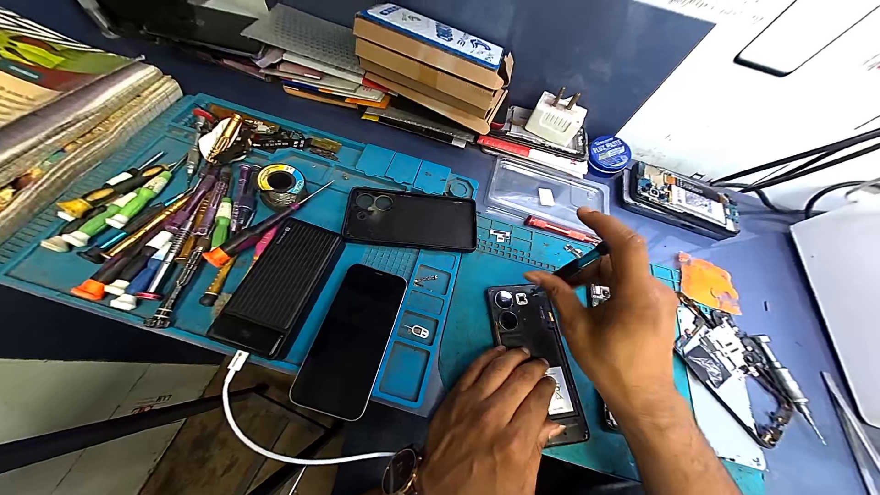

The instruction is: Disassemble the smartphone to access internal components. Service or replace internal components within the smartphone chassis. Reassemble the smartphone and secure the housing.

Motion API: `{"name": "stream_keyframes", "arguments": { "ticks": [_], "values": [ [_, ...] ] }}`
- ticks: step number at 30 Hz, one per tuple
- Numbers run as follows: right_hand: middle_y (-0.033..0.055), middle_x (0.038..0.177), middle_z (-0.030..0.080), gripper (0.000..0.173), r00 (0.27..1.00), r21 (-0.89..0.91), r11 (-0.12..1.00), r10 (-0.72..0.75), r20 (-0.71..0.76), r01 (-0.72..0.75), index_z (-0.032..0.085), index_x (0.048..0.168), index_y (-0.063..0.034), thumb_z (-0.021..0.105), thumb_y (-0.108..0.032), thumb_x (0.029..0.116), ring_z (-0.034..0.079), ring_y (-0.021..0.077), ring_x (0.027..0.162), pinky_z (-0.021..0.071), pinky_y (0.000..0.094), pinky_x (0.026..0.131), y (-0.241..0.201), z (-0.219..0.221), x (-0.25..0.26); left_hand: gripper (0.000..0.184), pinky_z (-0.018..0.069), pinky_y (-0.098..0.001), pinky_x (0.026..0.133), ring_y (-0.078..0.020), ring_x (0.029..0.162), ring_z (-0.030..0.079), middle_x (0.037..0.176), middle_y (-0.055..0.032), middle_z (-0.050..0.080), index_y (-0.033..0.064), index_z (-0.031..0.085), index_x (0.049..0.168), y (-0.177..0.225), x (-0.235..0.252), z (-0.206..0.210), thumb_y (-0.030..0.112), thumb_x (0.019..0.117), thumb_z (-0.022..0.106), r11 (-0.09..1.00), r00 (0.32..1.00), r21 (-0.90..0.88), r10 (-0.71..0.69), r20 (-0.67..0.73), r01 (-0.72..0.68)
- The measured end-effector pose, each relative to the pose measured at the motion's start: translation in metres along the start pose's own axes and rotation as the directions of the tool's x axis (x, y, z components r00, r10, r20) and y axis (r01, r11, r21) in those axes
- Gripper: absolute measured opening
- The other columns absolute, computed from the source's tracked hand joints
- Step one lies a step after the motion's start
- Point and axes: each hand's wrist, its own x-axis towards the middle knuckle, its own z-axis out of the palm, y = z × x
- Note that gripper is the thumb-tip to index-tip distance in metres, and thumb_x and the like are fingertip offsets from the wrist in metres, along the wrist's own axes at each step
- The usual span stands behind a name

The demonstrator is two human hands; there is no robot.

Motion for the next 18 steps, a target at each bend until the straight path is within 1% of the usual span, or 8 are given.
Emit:
{"name": "stream_keyframes", "arguments": {
  "ticks": [3, 6, 7, 10, 12, 14, 17, 18],
  "values": [
    [0.0049, 0.131, 0.067, 0.06, 0.983, 0.176, 0.984, -0.019, 0.182, -0.014, 0.039, 0.155, -0.0127, 0.061, -0.012, 0.0999, 0.068, 0.015, 0.117, 0.0603, 0.0375, 0.098, -0.004, -0.007, 0.001, 0.038, 0.0399, -0.04, 0.119, -0.0221, 0.134, 0.056, 0.132, -0.003, 0.069, 0.0118, 0.073, 0.12, -0.001, -0.001, 0.0, 0.034, 0.1067, 0.046, 1.0, 1.0, -0.004, -0.004, 0.001, 0.004],
    [0.0063, 0.093, 0.072, 0.056, 1.0, -0.019, 1.0, -0.012, -0.016, 0.012, 0.053, 0.146, -0.0101, 0.072, -0.02, 0.094, 0.069, 0.0179, 0.075, 0.0576, 0.0391, 0.063, -0.003, 0.002, -0.001, 0.038, 0.0403, -0.0402, 0.118, -0.022, 0.134, 0.057, 0.132, -0.003, 0.069, 0.0118, 0.073, 0.12, 0.0, -0.001, 0.001, 0.035, 0.1064, 0.046, 1.0, 1.0, 0.0, -0.001, -0.002, 0.001],
    [0.0077, 0.096, 0.071, 0.057, 0.999, -0.069, 0.998, -0.011, -0.037, 0.008, 0.053, 0.145, -0.0094, 0.073, -0.028, 0.0948, 0.068, 0.0198, 0.077, 0.0563, 0.0406, 0.064, -0.003, 0.003, -0.001, 0.037, 0.0404, -0.0403, 0.118, -0.022, 0.134, 0.057, 0.132, -0.0031, 0.069, 0.0117, 0.073, 0.12, 0.0, -0.001, 0.001, 0.035, 0.1064, 0.047, 1.0, 1.0, -0.003, -0.001, -0.004, 0.001],
    [0.0031, 0.135, 0.066, 0.058, 0.989, 0.094, 0.995, -0.002, 0.151, -0.013, 0.041, 0.155, -0.0135, 0.061, -0.017, 0.1004, 0.066, 0.0139, 0.12, 0.058, 0.0367, 0.099, -0.005, -0.006, 0.001, 0.037, 0.0396, -0.0405, 0.119, -0.0221, 0.135, 0.056, 0.132, -0.0033, 0.069, 0.0114, 0.073, 0.121, 0.0, -0.001, -0.001, 0.035, 0.1063, 0.048, 1.0, 1.0, -0.013, -0.012, 0.004, 0.012],
    [0.0019, 0.107, 0.074, 0.058, 0.997, 0.056, 0.998, 0.014, 0.076, -0.018, 0.047, 0.15, -0.0139, 0.065, -0.01, 0.0951, 0.073, 0.013, 0.091, 0.0639, 0.0357, 0.076, -0.004, -0.002, 0.0, 0.037, 0.04, -0.0404, 0.119, -0.022, 0.135, 0.057, 0.132, -0.0033, 0.069, 0.0115, 0.073, 0.121, 0.0, -0.002, 0.0, 0.034, 0.1062, 0.047, 1.0, 1.0, -0.008, -0.011, 0.002, 0.011],
    [0.0077, 0.093, 0.071, 0.057, 0.999, -0.078, 0.997, 0.017, -0.047, -0.02, 0.053, 0.145, -0.0102, 0.072, -0.029, 0.0945, 0.068, 0.0207, 0.073, 0.0551, 0.0422, 0.06, -0.003, 0.003, -0.001, 0.037, 0.0401, -0.0407, 0.118, -0.0218, 0.134, 0.057, 0.132, -0.0032, 0.069, 0.0115, 0.073, 0.12, 0.0, 0.0, 0.0, 0.035, 0.1064, 0.047, 1.0, 1.0, -0.001, -0.003, -0.001, 0.003],
    [0.0034, 0.144, 0.06, 0.06, 0.984, 0.092, 0.995, 0.016, 0.177, -0.033, 0.039, 0.157, -0.0149, 0.06, -0.019, 0.101, 0.062, 0.0149, 0.126, 0.0558, 0.0376, 0.102, -0.007, -0.009, 0.001, 0.037, 0.0399, -0.0406, 0.119, -0.0222, 0.134, 0.057, 0.132, -0.0035, 0.069, 0.0111, 0.073, 0.12, 0.0, -0.001, -0.001, 0.035, 0.1065, 0.047, 1.0, 1.0, -0.002, -0.001, 0.0, 0.001],
    [0.0023, 0.137, 0.065, 0.061, 0.982, 0.149, 0.988, 0.01, 0.189, -0.038, 0.04, 0.155, -0.0151, 0.058, -0.007, 0.098, 0.067, 0.0135, 0.12, 0.0605, 0.0356, 0.098, -0.007, -0.008, 0.001, 0.037, 0.0401, -0.0404, 0.118, -0.0222, 0.134, 0.057, 0.132, -0.0034, 0.069, 0.0111, 0.073, 0.12, 0.0, -0.002, -0.001, 0.034, 0.1062, 0.048, 1.0, 1.0, -0.002, -0.004, 0.002, 0.004]
  ]
}}
